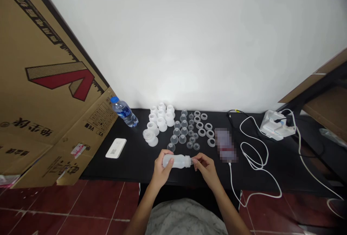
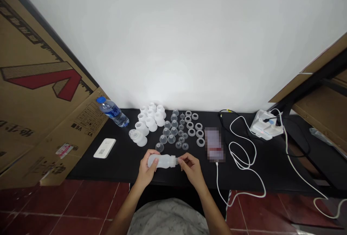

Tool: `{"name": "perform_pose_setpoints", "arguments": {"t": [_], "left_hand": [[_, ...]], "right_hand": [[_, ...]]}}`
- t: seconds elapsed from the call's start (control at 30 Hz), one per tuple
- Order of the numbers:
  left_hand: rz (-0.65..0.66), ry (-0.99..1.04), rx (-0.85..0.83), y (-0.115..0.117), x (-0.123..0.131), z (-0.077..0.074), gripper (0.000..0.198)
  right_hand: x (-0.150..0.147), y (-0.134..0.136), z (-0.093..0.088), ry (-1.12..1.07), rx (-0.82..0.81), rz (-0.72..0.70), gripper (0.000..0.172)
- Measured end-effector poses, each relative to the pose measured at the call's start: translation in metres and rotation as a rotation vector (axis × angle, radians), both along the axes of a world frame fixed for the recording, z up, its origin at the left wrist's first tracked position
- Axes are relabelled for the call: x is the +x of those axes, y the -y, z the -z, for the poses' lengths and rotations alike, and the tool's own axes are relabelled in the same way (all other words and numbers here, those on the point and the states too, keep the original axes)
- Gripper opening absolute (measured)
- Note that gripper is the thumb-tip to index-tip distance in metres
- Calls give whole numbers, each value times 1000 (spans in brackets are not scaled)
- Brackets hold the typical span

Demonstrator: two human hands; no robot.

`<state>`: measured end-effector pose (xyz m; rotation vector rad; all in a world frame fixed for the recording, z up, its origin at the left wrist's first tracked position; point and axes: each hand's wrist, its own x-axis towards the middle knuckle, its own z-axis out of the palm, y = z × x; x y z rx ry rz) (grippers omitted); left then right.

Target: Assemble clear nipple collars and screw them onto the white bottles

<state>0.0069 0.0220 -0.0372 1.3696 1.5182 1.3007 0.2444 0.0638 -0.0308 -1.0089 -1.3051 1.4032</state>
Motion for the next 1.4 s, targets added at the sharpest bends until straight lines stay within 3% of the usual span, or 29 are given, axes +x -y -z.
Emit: {"name": "perform_pose_setpoints", "arguments": {"t": [0.2, 0.33, 0.6, 0.9, 1.1, 1.4], "left_hand": [[-3, -17, 16, 0, 0, -3, 33], [60, -33, 67, 1, 2, -6, 32], [40, -22, 70, 0, 3, -6, 34], [58, -22, 96, 1, 2, -6, 32], [91, 23, 99, 2, 3, -5, 32], [96, 9, 107, 2, 2, -2, 31]], "right_hand": [[0, 1, 1, 0, -13, -23, 33], [0, 0, -1, 51, -28, 5, 48], [-1, 0, -3, -8, -19, 16, 34], [-1, 1, -4, -27, -30, 1, 33], [-1, 1, -2, -40, -79, -10, 41], [-1, 0, -2, -59, -12, 2, 33]]}}
